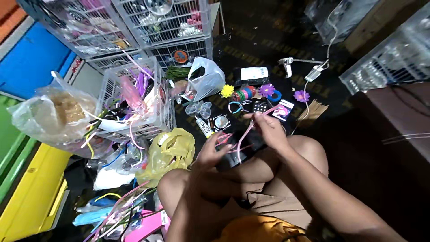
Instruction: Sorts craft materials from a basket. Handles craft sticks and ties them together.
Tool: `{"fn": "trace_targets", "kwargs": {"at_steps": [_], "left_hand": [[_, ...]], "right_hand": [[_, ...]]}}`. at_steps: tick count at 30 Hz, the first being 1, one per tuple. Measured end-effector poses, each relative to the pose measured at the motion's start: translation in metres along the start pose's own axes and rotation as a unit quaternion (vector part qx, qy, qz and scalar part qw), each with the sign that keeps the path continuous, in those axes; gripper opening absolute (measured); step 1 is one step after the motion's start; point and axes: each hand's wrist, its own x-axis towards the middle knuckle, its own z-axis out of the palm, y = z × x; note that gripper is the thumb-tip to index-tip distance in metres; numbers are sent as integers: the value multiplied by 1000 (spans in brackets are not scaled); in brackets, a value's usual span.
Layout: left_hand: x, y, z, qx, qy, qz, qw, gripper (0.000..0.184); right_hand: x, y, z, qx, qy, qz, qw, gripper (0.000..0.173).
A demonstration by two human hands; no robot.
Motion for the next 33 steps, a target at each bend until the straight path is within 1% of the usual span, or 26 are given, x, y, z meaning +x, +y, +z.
{"fn": "trace_targets", "kwargs": {"at_steps": [2,3,4,5,6,7,9,10,12,14,15,16,17,18,19,20,21,22,23,24,25,27,29,31,32,33], "left_hand": [[-14,30,19,-64,60,55,995,48],[-20,38,29,-81,103,82,988,34],[-27,41,36,-81,143,99,981,29],[-36,42,40,-60,182,108,975,30],[-49,42,37,-19,196,105,975,32],[-65,43,30,16,179,88,980,34],[-98,43,16,65,138,40,988,34],[-114,40,11,86,138,17,987,32],[-142,28,2,94,159,-19,983,30],[-157,17,-7,91,213,-15,973,27],[-158,13,-10,103,255,18,961,24],[-157,6,-11,110,286,59,950,23],[-154,3,-11,109,295,83,946,23],[-153,6,-9,102,277,72,953,24],[-151,16,-7,96,240,39,965,27],[-147,28,-5,98,197,17,975,29],[-142,38,-4,106,162,15,981,30],[-138,46,-5,113,134,21,984,29],[-135,51,-7,117,114,30,986,29],[-132,51,-12,123,97,37,987,28],[-131,49,-17,128,83,40,987,28],[-136,46,-29,160,101,65,980,26],[-146,34,-39,171,122,111,971,17],[-147,-3,-46,159,123,169,965,18],[-148,-17,-49,159,125,180,963,20],[-150,-25,-52,164,131,169,963,23]], "right_hand": [[-10,-11,20,57,-102,15,993,36],[-12,-16,27,71,-135,3,988,32],[-12,-22,31,80,-150,-8,985,30],[-10,-26,30,95,-153,-10,984,30],[-7,-31,26,112,-151,-5,982,31],[-3,-33,20,125,-145,3,981,32],[4,-30,4,144,-129,13,981,34],[6,-26,-5,148,-113,20,982,35],[11,-16,-25,148,-47,37,987,37],[13,-11,-42,97,50,27,994,34],[10,-13,-45,50,85,3,995,30],[3,-20,-41,-1,90,-33,995,26],[-8,-30,-32,-55,64,-83,993,23],[-23,-38,-18,-115,14,-152,981,23],[-37,-42,-3,-183,-52,-237,953,25],[-48,-46,13,-246,-131,-302,912,30],[-59,-49,29,-297,-190,-343,870,31],[-68,-49,43,-320,-211,-371,846,30],[-74,-45,54,-328,-194,-394,836,27],[-74,-41,58,-317,-181,-402,840,23],[-71,-40,55,-297,-200,-386,850,20],[-59,-44,34,-266,-275,-304,873,19],[-45,-43,10,-246,-330,-251,876,21],[-35,-33,-5,-251,-331,-279,866,26],[-30,-25,-11,-259,-322,-297,861,29],[-26,-21,-18,-264,-322,-290,861,33]]}}
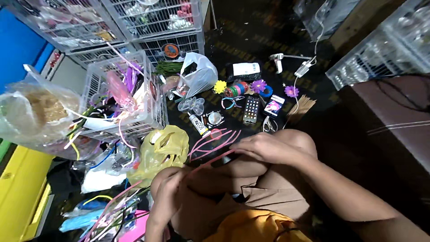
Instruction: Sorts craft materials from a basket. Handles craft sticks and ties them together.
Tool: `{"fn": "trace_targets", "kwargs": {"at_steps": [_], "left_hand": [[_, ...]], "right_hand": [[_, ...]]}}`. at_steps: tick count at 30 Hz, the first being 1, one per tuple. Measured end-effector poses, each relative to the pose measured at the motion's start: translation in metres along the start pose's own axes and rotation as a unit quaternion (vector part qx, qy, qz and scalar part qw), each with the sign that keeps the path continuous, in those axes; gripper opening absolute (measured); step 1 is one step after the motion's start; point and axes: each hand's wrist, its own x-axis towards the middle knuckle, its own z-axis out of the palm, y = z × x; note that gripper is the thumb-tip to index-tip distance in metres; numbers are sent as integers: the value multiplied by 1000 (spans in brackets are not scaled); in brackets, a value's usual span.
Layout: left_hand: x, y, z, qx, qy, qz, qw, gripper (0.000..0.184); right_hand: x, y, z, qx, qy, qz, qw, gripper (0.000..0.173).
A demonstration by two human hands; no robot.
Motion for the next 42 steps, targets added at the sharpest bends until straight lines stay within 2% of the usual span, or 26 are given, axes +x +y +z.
{"fn": "trace_targets", "kwargs": {"at_steps": [3,6,7,8,10,12,14,16,19,22,24,26,29,31,34,35,37,38,40,42], "left_hand": [[-7,4,-16,54,43,-118,991,35],[-18,9,-31,98,113,-202,968,37],[-19,10,-30,91,118,-201,968,34],[-19,12,-26,76,114,-182,974,30],[-15,9,-8,40,79,-110,990,24],[0,27,13,12,60,-87,994,22],[19,56,23,-48,47,-142,988,25],[28,67,29,-71,85,-169,979,24],[21,60,29,-78,125,-164,975,24],[7,48,28,-103,120,-132,978,21],[3,42,29,-149,98,-116,977,22],[-1,36,25,-140,81,-104,981,22],[-18,18,13,-21,108,-93,990,22],[-32,13,-6,13,98,-145,984,21],[-35,8,-38,69,66,-277,956,23],[-37,6,-43,97,72,-298,947,25],[-49,-3,-45,140,131,-268,944,28],[-52,-4,-43,136,156,-248,946,27],[-44,4,-35,70,178,-208,959,21],[-27,22,-18,-13,155,-185,970,19]], "right_hand": [[-13,26,-19,-7,-19,81,997,30],[-20,41,-38,-106,-23,280,954,22],[-19,40,-40,-132,-2,306,943,26],[-15,33,-40,-137,31,285,948,28],[1,2,-29,-96,83,176,976,32],[20,-33,-2,-12,55,74,996,38],[34,-50,27,69,-4,17,997,39],[43,-55,45,106,-1,1,994,37],[46,-54,44,91,29,-4,995,30],[42,-43,43,83,27,-38,995,35],[40,-40,41,88,3,-60,994,37],[38,-36,38,95,-25,-72,993,38],[31,-21,27,52,-88,-63,993,41],[27,-9,14,17,-132,-24,991,42],[21,10,-12,-35,-166,92,981,34],[18,17,-19,-75,-156,145,974,28],[13,31,-29,-145,-103,241,954,16],[11,34,-33,-158,-63,261,950,15],[15,23,-37,-119,30,225,967,19],[25,-6,-25,-57,96,146,983,25]]}}
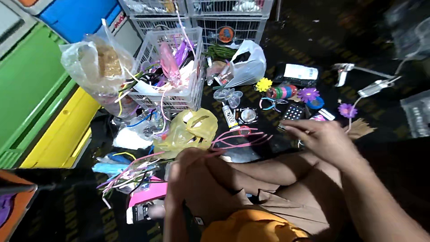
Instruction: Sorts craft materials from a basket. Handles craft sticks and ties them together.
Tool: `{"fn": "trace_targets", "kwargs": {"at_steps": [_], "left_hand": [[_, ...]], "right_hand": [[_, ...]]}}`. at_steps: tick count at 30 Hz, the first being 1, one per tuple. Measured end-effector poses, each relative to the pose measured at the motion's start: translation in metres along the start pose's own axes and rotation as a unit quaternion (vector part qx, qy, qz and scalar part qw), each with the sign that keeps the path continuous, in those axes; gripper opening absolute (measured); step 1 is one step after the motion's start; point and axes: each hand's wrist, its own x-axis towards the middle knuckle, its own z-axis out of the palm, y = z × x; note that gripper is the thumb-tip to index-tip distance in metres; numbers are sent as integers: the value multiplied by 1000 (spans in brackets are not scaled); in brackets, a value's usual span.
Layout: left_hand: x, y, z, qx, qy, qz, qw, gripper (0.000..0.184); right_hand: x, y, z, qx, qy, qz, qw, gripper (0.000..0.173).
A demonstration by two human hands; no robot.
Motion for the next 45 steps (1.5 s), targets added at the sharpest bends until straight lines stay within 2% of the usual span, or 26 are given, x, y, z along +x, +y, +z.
{"fn": "trace_targets", "kwargs": {"at_steps": [1,3,6,9,12,15,19,21,24,29,31,32,34,36,39,45], "left_hand": [[2,10,13,-25,-15,-1,1000,18],[6,24,35,-39,-24,41,998,17],[19,38,48,-130,-42,34,990,16],[33,46,54,-188,-28,2,982,15],[52,41,63,-208,-65,-19,976,20],[86,32,84,-244,-119,-77,959,17],[138,7,115,-147,-207,-35,967,20],[157,-5,132,-58,-201,-15,978,22],[170,-23,149,32,-191,-40,980,27],[171,-44,153,81,-177,-66,979,30],[171,-50,157,81,-164,-30,983,28],[171,-52,158,74,-177,-7,981,27],[176,-42,162,55,-234,-8,971,28],[179,-33,169,18,-248,-8,968,29],[183,-31,173,-37,-229,-19,972,27],[188,-39,167,-38,-197,-36,979,26]], "right_hand": [[-1,-17,11,33,2,-33,999,32],[1,-42,33,109,-53,-102,987,41],[9,-57,56,174,-116,-148,967,37],[14,-53,60,260,-136,-55,954,32],[21,-42,52,333,-178,51,924,29],[32,-21,55,252,-144,32,956,24],[56,26,73,141,-96,-16,985,22],[66,47,79,103,-91,-13,990,22],[77,75,88,80,-97,12,992,23],[84,122,95,57,-172,106,978,27],[87,128,100,44,-193,147,969,31],[88,126,104,54,-179,147,971,33],[89,114,113,103,-156,114,976,34],[91,100,119,177,-180,80,964,34],[88,93,128,264,-205,77,939,32],[90,89,127,295,-114,102,943,31]]}}
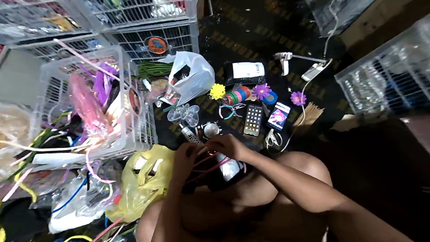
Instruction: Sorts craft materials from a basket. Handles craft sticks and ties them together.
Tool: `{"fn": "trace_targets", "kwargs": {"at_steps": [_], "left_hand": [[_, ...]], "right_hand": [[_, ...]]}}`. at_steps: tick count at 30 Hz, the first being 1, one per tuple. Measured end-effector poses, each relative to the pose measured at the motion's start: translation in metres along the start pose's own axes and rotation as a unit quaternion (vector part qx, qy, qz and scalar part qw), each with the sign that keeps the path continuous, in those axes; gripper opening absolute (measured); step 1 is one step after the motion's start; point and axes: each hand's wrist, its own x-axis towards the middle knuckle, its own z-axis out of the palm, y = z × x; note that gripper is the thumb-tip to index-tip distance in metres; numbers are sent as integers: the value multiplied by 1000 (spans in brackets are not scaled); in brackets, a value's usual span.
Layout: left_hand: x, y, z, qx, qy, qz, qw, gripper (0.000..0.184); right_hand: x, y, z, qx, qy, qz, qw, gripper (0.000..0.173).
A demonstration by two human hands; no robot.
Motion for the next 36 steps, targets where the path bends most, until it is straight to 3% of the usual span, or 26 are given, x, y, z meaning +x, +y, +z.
{"fn": "trace_targets", "kwargs": {"at_steps": [4,12,17,20,22,24,30,36], "left_hand": [[-1,0,1,-15,0,4,1000,25],[-3,-2,1,-12,-12,5,1000,22],[-1,-4,6,-146,21,-14,989,28],[-6,5,16,-199,-78,18,977,28],[-12,11,27,-209,-141,50,966,28],[-16,14,31,-214,-156,52,963,25],[-14,13,21,-231,-110,45,966,14],[-16,7,25,-214,-122,119,962,24]], "right_hand": [[-1,3,-3,-40,45,-15,998,28],[2,1,-7,-56,-4,-10,998,24],[0,0,-9,-38,-152,-23,987,26],[-5,4,8,-34,-222,-68,972,23],[-10,5,13,-53,-274,-40,959,30],[-10,3,9,-75,-329,4,941,37],[-6,-4,0,29,-359,10,933,29],[-6,-11,-7,80,-385,69,917,24]]}}
